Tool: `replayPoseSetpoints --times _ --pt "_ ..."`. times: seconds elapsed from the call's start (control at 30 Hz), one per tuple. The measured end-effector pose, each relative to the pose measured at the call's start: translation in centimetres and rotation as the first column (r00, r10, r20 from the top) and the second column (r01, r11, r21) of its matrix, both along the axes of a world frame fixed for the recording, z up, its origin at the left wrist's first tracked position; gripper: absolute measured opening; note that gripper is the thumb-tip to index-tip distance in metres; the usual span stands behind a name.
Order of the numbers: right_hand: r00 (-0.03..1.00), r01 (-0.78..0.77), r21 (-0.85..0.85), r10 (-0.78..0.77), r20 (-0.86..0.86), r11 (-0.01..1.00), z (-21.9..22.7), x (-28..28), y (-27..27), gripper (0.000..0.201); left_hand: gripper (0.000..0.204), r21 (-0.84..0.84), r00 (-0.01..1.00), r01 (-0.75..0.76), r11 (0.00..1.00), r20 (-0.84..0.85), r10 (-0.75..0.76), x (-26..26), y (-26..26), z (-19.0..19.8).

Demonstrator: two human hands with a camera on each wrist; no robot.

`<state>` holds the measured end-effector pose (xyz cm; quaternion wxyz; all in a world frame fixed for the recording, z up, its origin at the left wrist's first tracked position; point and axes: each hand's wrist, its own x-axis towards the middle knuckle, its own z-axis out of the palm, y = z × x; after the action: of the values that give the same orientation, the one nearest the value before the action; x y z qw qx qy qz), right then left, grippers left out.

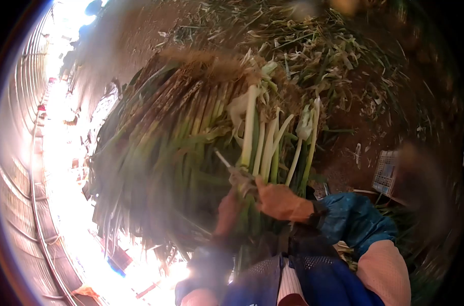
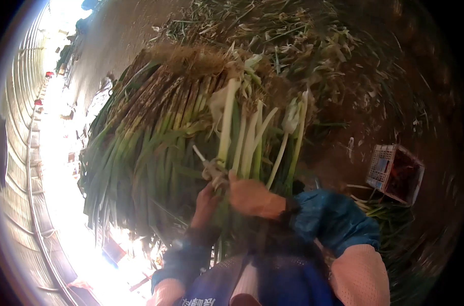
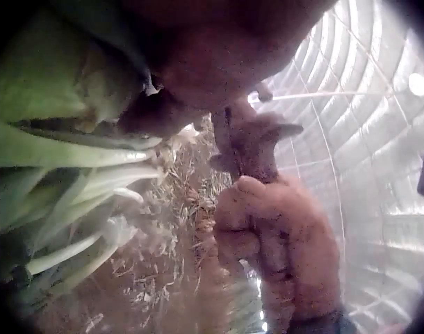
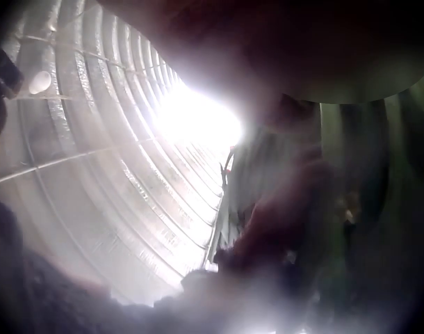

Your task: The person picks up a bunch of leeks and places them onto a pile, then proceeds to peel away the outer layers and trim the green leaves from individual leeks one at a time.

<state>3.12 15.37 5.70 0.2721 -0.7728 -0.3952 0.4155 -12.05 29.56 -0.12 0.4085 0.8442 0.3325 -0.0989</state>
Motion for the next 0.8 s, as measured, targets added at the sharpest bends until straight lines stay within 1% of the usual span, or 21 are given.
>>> replayPoseSetpoints --times 0.07,0.1,0.13,0.2,0.27,0.33,0.37,0.43,0.47,0.53,0.57,0.63,0.67,0.73,0.77,0.8 --pt "0.999 0.007 -0.039 -0.006 0.032 0.999 -3.8 1.9 -0.6 0.052 0.047 0.098 0.992 0.086 0.991 -0.102 -0.076 3.3 -0.9 -0.2" --pt "0.995 0.081 -0.071 -0.077 0.064 0.994 -6.0 3.9 -1.0 0.054 0.048 0.143 0.982 0.132 0.981 -0.154 -0.110 4.6 -0.9 -0.2" --pt "0.984 0.156 -0.100 -0.146 0.099 0.983 -7.6 5.5 -1.6 0.057 0.049 0.277 0.992 0.127 0.952 -0.022 -0.126 5.2 0.1 -0.1" --pt "0.940 0.173 0.098 -0.194 0.280 0.980 -7.9 5.9 -3.2 0.061 0.050 0.526 0.954 0.064 0.848 0.217 -0.207 5.2 3.4 0.4" --pt "0.924 0.139 0.178 -0.192 0.330 0.974 -8.1 4.7 -3.9 0.064 0.053 0.681 0.997 -0.024 0.732 0.074 -0.036 4.4 6.9 1.6" --pt "0.952 0.067 0.149 -0.108 0.287 0.987 -8.1 3.2 -3.8 0.066 0.050 0.728 0.999 0.040 0.684 -0.023 -0.034 2.8 8.5 1.9" --pt "0.966 0.083 0.125 -0.110 0.235 0.989 -7.9 2.5 -3.6 0.069 0.048 0.748 0.997 0.070 0.660 -0.069 -0.027 2.0 8.7 1.6" --pt "0.984 0.121 0.069 -0.129 0.120 0.990 -6.0 1.0 -2.6 0.078 0.053 0.860 0.994 0.106 0.500 -0.088 -0.059 1.1 7.2 1.3" --pt "0.991 0.100 0.081 -0.107 0.086 0.992 -5.0 0.5 -2.1 0.077 0.056 0.903 0.992 0.122 0.411 -0.100 -0.075 0.5 6.5 1.1" --pt "0.998 0.056 0.104 -0.059 0.022 0.993 -2.8 -0.1 -1.3 0.075 0.053 0.868 1.000 0.022 0.496 -0.014 -0.021 -1.8 6.1 -0.4" --pt "0.999 0.036 0.090 -0.036 -0.002 0.995 -2.1 -0.4 -1.1 0.068 0.052 0.843 1.000 -0.028 0.538 0.026 0.012 -3.1 6.1 -1.5" --pt "0.999 0.007 0.069 -0.004 -0.051 0.998 -1.2 -0.9 -0.7 0.054 0.047 0.887 1.000 0.021 0.461 -0.015 -0.017 -4.5 6.8 -2.8" --pt "0.998 0.000 0.064 0.004 -0.058 0.998 -1.1 -1.4 -0.4 0.052 0.045 0.906 0.999 0.047 0.422 -0.039 -0.028 -5.3 6.9 -3.3" --pt "0.998 -0.022 0.058 0.026 -0.064 0.998 -0.9 -1.7 0.0 0.048 0.041 0.857 0.966 0.172 0.486 -0.243 0.086 -4.1 7.4 -2.9" --pt "0.999 -0.027 0.095 0.031 -0.037 0.995 -0.8 -1.9 -0.1 0.049 0.040 0.822 0.930 0.227 0.522 -0.342 0.134 -3.3 7.7 -2.6" --pt "0.999 -0.034 0.130 0.036 -0.011 0.991 -0.6 -2.2 -0.3 0.050 0.037 0.824 0.952 0.211 0.525 -0.296 0.081 -3.1 7.7 -2.0"
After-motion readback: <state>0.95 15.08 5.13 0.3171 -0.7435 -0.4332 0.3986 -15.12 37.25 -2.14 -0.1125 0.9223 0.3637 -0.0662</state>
